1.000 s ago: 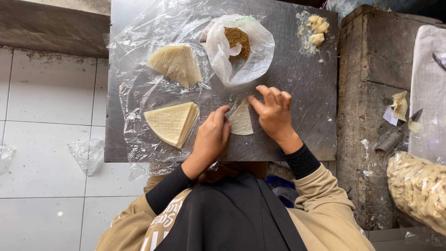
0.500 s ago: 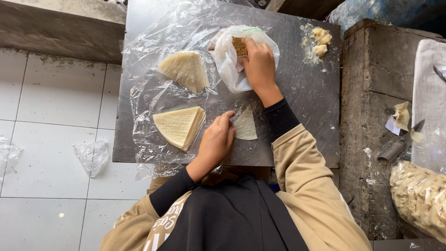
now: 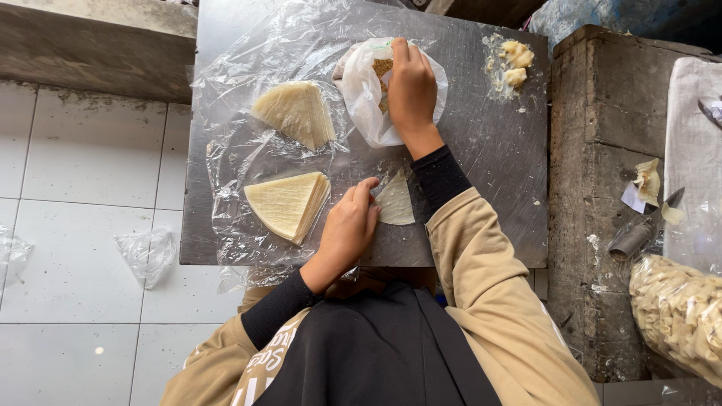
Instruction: The person prepares pastry by placing filling onto a triangular piece of dough, folding the dough over the filling, and then rolling it into a small roll.
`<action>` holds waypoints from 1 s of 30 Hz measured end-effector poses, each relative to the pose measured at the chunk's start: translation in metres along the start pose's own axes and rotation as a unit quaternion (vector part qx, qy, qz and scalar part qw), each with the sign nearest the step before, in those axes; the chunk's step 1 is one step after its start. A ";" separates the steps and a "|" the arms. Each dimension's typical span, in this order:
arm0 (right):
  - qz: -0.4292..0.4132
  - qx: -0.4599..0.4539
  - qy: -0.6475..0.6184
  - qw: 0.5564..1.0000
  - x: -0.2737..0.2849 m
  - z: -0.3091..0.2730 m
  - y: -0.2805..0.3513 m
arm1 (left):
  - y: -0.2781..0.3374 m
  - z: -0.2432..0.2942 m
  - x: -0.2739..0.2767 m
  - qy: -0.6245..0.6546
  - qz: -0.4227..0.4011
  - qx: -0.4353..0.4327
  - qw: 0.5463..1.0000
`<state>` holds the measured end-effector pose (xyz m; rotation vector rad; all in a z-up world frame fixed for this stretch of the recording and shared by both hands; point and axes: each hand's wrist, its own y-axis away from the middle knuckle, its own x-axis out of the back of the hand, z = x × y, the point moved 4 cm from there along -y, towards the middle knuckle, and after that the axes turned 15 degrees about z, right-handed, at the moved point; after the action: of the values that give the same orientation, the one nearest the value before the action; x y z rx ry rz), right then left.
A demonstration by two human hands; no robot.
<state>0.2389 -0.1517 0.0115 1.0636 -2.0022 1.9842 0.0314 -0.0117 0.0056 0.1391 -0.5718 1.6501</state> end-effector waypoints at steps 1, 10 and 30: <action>-0.007 -0.010 -0.005 1.000 -0.003 -0.001 0.001 | 0.000 0.000 0.001 0.001 -0.002 0.004 1.000; -0.118 -0.208 -0.157 0.958 0.007 0.019 -0.005 | -0.001 0.000 0.003 0.009 -0.013 0.019 1.000; -0.245 -0.283 -0.209 0.903 0.164 -0.037 0.064 | 0.004 -0.003 0.006 0.022 0.012 0.017 1.000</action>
<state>0.0677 -0.1874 0.0534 1.6959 -2.0124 0.8949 0.0271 -0.0058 0.0045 0.1204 -0.5135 1.6830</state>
